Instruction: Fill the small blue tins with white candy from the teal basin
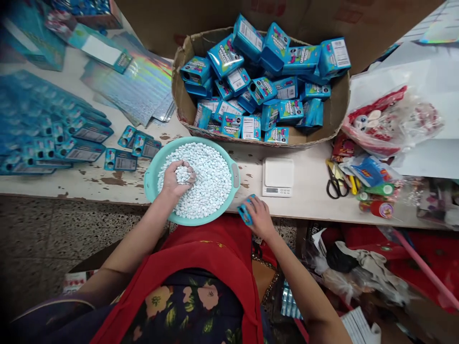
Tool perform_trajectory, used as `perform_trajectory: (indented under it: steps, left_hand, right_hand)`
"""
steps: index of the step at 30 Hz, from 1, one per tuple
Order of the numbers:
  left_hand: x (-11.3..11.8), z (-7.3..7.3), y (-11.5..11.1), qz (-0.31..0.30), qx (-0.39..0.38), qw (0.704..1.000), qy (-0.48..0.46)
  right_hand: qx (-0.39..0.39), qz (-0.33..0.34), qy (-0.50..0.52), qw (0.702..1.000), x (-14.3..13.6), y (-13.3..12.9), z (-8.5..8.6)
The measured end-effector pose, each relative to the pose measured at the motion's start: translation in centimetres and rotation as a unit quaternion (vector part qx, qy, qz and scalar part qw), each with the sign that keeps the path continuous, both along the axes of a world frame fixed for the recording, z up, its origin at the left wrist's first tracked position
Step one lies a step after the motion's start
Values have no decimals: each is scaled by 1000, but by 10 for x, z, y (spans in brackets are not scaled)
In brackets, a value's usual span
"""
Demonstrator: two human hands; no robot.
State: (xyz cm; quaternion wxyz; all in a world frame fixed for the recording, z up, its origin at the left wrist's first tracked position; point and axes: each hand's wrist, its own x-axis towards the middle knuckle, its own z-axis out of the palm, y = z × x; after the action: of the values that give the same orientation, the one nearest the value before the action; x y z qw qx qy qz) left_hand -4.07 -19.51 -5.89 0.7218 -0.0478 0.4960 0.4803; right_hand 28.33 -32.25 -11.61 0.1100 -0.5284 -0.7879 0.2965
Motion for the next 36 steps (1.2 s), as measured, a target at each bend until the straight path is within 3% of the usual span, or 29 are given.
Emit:
perform_trajectory:
  steps: [2, 4, 6, 8, 10, 13, 15, 21, 36]
  left_hand:
    - [1, 0, 1, 6, 6, 1000, -1]
    - [2, 1, 1, 0, -12, 1000, 0]
    - [4, 8, 0, -12, -37, 999, -8]
    - [5, 22, -2, -15, -30, 999, -17]
    - [8, 44, -6, -7, 21, 1000, -14]
    - [16, 76, -14, 15, 146, 989, 30]
    - [23, 86, -18, 30, 212, 973, 82]
    - [29, 74, -21, 88, 233, 954, 164]
    - [37, 70, -15, 47, 240, 944, 223]
  right_hand:
    - [-13, -158, 98, 983, 0, -2, 19]
    - [-31, -294, 185, 937, -12, 1, 43]
    - [-35, -333, 254, 908, -35, 9, 68]
    - [-30, -312, 293, 903, -62, 22, 89]
    - [-5, -258, 288, 922, -88, 37, 103]
    - [58, -157, 247, 954, -118, 55, 113]
    - [81, -110, 233, 963, -131, 62, 114]
    - [99, -85, 184, 974, -145, 64, 112]
    - [94, -135, 167, 972, -144, 67, 113]
